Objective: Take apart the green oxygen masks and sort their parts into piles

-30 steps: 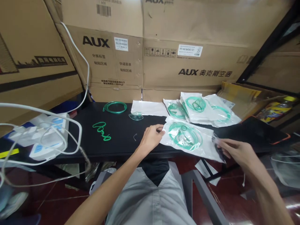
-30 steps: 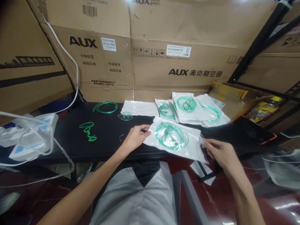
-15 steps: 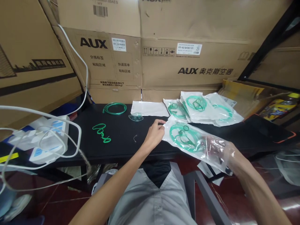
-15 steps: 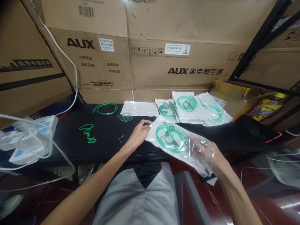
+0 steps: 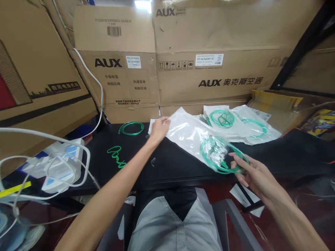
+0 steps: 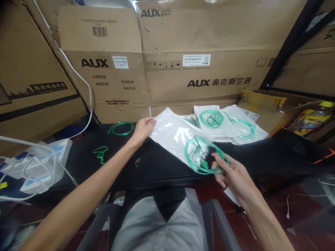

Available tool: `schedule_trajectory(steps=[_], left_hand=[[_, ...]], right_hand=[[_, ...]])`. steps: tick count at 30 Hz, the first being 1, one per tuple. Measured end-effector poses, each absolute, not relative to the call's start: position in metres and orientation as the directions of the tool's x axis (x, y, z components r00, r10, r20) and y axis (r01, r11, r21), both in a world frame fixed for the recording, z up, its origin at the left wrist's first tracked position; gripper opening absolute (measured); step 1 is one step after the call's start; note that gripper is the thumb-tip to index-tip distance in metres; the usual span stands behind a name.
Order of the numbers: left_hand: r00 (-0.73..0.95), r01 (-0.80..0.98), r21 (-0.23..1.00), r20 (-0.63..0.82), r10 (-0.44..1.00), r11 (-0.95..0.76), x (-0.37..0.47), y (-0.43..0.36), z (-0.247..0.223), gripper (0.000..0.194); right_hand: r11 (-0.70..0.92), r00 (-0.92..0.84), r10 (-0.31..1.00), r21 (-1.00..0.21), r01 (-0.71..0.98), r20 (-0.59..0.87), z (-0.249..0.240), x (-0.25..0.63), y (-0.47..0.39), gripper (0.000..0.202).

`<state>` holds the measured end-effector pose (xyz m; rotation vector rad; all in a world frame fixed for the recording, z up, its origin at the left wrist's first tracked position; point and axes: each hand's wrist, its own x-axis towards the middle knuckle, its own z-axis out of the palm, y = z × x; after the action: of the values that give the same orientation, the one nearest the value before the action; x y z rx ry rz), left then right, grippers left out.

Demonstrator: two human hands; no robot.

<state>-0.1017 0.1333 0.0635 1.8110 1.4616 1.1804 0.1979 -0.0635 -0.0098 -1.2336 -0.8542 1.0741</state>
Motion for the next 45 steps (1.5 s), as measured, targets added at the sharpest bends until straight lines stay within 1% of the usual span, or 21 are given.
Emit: schedule_trajectory(steps=[3,6,8,10,12,15,18,20,24,28,30,32,34,36,40,42,45], left_hand=[[-0.1,0.566,0.799,0.313,0.944,-0.205,-0.13,0.168,0.075,0.033],[-0.206,0.633,0.766,0.306,0.929,-0.112,-0.15,0.194,0.076,0.035],[-0.241,0.679,0.732,0.298,0.924,-0.059,-0.158,0.204,0.072,0.036],[-0.238,0.73,0.683,0.298,0.924,-0.032,-0.162,0.208,0.067,0.039],[-0.188,0.784,0.619,0.311,0.932,-0.048,-0.161,0.209,0.064,0.041],[-0.011,0.849,0.505,0.308,0.951,-0.154,-0.152,0.211,0.064,0.042],[0.199,0.872,0.406,0.219,0.955,-0.275,-0.135,0.219,0.067,0.042],[0.279,0.882,0.357,0.129,0.952,-0.307,-0.122,0.227,0.068,0.042],[0.333,0.908,0.28,-0.036,0.942,-0.31,-0.098,0.239,0.065,0.041],[0.338,0.922,0.243,-0.127,0.933,-0.301,-0.079,0.244,0.061,0.038],[0.33,0.924,0.247,-0.131,0.935,-0.292,-0.072,0.245,0.062,0.037],[0.331,0.917,0.268,-0.098,0.939,-0.295,-0.068,0.242,0.064,0.038],[0.348,0.896,0.302,-0.025,0.937,-0.325,-0.066,0.232,0.067,0.039],[0.38,0.859,0.34,0.078,0.922,-0.383,-0.068,0.212,0.07,0.04],[0.449,0.755,0.402,0.259,0.855,-0.518,-0.079,0.15,0.071,0.035],[0.431,0.733,0.423,0.317,0.845,-0.533,-0.089,0.117,0.067,0.03],[0.374,0.737,0.445,0.357,0.856,-0.508,-0.112,0.075,0.054,0.028]], right_hand=[[-0.001,0.312,0.948,-0.981,-0.193,-0.062,-0.012,0.202,-0.068,0.055],[-0.01,0.301,0.951,-0.979,-0.203,-0.072,-0.014,0.202,-0.071,0.057],[-0.023,0.285,0.955,-0.98,-0.198,-0.08,-0.014,0.2,-0.072,0.058],[-0.041,0.262,0.961,-0.982,-0.184,-0.089,-0.014,0.199,-0.073,0.059],[-0.059,0.228,0.969,-0.984,-0.166,-0.097,-0.013,0.197,-0.073,0.059],[-0.076,0.166,0.981,-0.988,-0.137,-0.099,-0.009,0.192,-0.07,0.058],[-0.086,0.084,0.992,-0.991,-0.1,-0.094,-0.004,0.183,-0.059,0.055],[-0.092,0.015,0.996,-0.994,-0.067,-0.093,0.001,0.176,-0.047,0.055],[-0.082,-0.109,0.99,-0.996,0.044,-0.087,0.004,0.161,-0.017,0.059],[-0.014,-0.119,0.992,-0.966,0.259,-0.046,-0.001,0.151,0.006,0.06],[0.047,-0.071,0.997,-0.914,0.403,0.02,-0.004,0.15,0.012,0.06],[0.12,-0.007,0.99,-0.825,0.552,0.139,-0.007,0.15,0.014,0.059],[0.186,0.027,0.961,-0.711,0.678,0.277,-0.007,0.15,0.015,0.051],[0.238,-0.001,0.93,-0.6,0.763,0.367,-0.006,0.147,0.017,0.042],[0.311,-0.12,0.894,-0.406,0.859,0.431,-0.009,0.128,0.023,0.031],[0.326,-0.164,0.878,-0.31,0.893,0.449,-0.013,0.116,0.028,0.027],[0.339,-0.222,0.855,-0.181,0.923,0.469,-0.018,0.105,0.032,0.026]])
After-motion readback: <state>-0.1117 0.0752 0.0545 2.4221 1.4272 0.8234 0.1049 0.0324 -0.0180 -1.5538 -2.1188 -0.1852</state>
